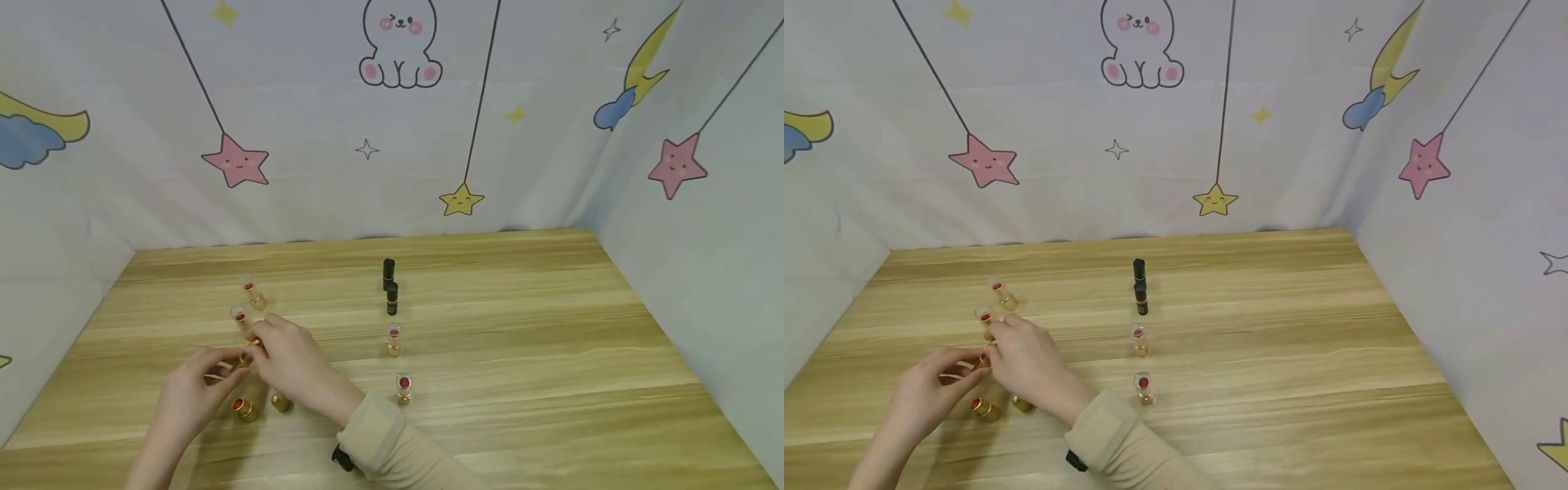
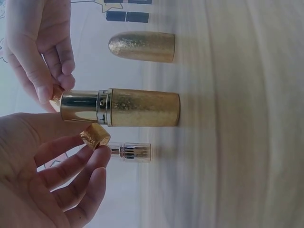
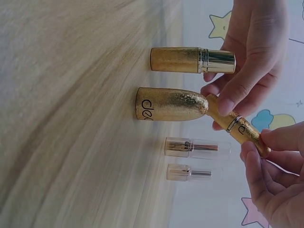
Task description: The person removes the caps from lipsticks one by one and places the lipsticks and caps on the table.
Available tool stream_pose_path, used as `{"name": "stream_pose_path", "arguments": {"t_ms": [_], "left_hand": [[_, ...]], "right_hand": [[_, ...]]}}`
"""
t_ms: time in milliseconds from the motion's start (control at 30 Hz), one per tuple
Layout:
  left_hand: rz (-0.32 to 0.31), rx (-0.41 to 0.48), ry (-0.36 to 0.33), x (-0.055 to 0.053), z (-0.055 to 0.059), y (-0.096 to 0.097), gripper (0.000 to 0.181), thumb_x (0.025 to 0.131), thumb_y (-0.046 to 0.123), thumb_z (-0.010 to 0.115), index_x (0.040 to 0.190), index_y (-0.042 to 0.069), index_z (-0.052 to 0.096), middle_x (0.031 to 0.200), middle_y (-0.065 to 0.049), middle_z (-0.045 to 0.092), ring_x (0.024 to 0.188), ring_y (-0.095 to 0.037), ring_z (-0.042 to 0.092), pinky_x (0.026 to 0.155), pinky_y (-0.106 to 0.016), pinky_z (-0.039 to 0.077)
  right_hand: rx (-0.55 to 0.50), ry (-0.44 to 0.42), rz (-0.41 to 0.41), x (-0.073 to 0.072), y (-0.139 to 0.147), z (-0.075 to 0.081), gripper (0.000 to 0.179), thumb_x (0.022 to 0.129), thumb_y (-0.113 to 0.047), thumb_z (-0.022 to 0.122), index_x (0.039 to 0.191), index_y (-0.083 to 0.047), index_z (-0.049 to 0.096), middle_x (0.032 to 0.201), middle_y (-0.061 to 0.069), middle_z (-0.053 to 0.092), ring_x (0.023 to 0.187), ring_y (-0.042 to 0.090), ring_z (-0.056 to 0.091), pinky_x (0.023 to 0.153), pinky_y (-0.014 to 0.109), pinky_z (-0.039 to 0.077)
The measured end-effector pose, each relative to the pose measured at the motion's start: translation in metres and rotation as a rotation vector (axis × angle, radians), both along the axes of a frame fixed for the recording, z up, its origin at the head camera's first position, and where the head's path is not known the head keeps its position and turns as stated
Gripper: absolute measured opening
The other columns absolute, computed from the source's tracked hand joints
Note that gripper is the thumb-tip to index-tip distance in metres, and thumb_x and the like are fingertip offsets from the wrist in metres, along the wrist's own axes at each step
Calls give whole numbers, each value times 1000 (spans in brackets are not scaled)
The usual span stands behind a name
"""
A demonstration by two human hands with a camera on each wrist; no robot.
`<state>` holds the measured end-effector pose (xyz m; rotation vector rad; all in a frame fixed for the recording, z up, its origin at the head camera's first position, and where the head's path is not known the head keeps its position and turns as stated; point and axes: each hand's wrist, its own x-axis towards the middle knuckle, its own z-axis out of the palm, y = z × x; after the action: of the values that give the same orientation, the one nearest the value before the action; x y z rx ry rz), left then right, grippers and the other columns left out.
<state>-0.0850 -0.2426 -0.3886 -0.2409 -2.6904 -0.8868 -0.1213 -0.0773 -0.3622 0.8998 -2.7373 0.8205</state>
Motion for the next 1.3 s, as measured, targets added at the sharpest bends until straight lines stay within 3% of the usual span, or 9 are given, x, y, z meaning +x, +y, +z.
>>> {"name": "stream_pose_path", "arguments": {"t_ms": [333, 967, 1300], "left_hand": [[-22, 0, -5, -1, 1, 2, 26, 75, 4, 79, 101, 4, 73, 94, -9, 70, 73, 13, 52, 59, -17, 53], [-45, -29, 22, -4, -1, 3, 27, 74, 1, 78, 101, 3, 73, 91, -7, 69, 73, 12, 52, 59, -23, 55], [-66, -14, 77, -5, -5, 2, 30, 70, -3, 79, 99, 2, 73, 90, -8, 69, 74, 14, 51, 58, -19, 53]], "right_hand": [[-9, -6, -1, 1, 4, 3, 15, 94, -23, 61, 106, -17, 69, 95, -8, 64, 75, -4, 52, 61, 4, 37], [11, 26, 20, 0, 7, 0, 16, 95, -24, 61, 105, -15, 69, 91, -7, 63, 69, -3, 49, 58, 5, 36], [23, 61, 42, -1, 8, 1, 16, 94, -24, 62, 105, -14, 68, 93, -7, 64, 72, -3, 51, 61, 4, 38]]}}
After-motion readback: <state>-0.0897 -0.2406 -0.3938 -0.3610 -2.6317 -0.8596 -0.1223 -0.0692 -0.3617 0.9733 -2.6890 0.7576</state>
